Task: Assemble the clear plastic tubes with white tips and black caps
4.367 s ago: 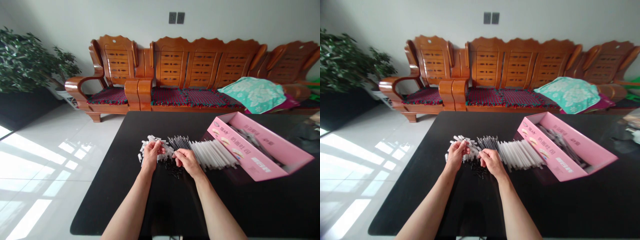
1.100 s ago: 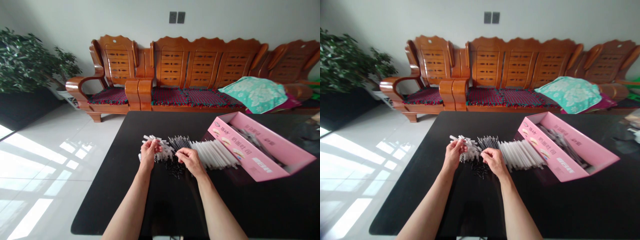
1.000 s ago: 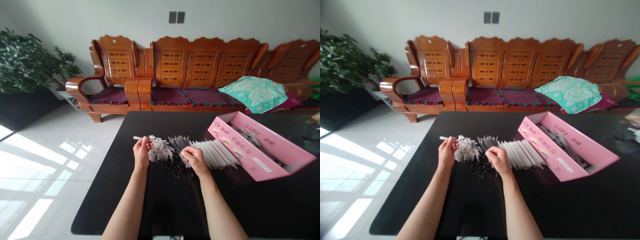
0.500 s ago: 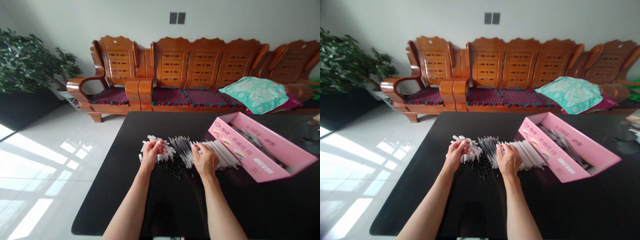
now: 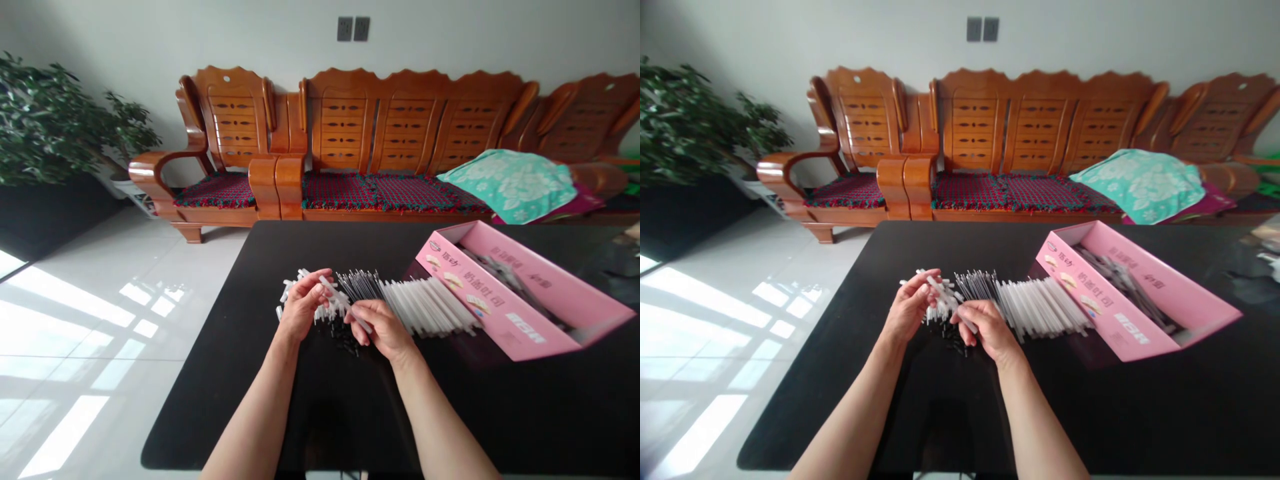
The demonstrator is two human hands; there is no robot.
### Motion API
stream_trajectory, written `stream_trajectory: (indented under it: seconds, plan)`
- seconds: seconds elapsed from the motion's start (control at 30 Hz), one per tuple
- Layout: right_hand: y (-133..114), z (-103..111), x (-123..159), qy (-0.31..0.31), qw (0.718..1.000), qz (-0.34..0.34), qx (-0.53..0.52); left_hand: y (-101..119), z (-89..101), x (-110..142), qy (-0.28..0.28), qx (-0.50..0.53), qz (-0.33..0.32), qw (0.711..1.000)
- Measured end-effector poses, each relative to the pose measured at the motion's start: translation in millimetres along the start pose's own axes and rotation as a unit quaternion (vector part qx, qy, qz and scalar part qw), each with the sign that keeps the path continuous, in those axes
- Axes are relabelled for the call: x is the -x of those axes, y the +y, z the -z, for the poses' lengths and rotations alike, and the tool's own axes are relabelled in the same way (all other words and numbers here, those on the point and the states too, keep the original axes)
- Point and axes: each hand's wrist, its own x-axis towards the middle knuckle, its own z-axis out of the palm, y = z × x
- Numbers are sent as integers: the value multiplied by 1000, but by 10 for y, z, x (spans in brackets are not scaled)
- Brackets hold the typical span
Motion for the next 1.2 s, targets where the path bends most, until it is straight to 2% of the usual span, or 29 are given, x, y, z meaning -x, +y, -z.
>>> stream_trajectory:
  seconds: [0.1,0.23,0.33,0.47,0.53,0.67,0.73,0.77,0.8,0.83,0.9,0.97,1.03,1.07,1.13,1.2]
  plan:
    - [36,-28,-14,-20,1000,-18,-9,-8,-6,5,-4,-7,8,1000]
    - [62,-70,-41,-17,1000,-13,-7,-51,-33,21,-17,-31,20,999]
    - [64,-68,-51,-17,1000,-9,0,-75,-29,19,-7,-53,9,999]
    - [46,-80,-56,16,995,27,93,-99,-24,0,34,-64,-4,997]
    - [36,-109,-55,51,975,73,205,-110,-35,-9,60,-57,-4,997]
    - [28,-190,-49,115,883,164,424,-129,-60,-22,95,-43,7,995]
    - [26,-221,-48,134,852,190,469,-129,-66,-26,102,-40,11,994]
    - [25,-231,-48,139,851,194,468,-125,-66,-27,105,-41,10,994]
    - [24,-236,-49,138,862,189,450,-117,-65,-27,105,-41,8,994]
    - [23,-236,-50,131,885,173,412,-105,-62,-27,101,-41,5,994]
    - [22,-224,-52,100,945,113,289,-77,-56,-24,79,-37,3,996]
    - [20,-201,-54,44,986,50,151,-51,-51,-19,46,-31,8,998]
    - [18,-174,-55,-2,998,14,68,-44,-53,-13,29,-30,11,999]
    - [16,-165,-56,-11,998,10,62,-48,-55,-11,33,-33,10,999]
    - [10,-161,-62,6,991,38,127,-71,-57,-11,61,-40,6,997]
    - [2,-184,-71,57,959,99,259,-97,-50,-16,96,-47,4,994]
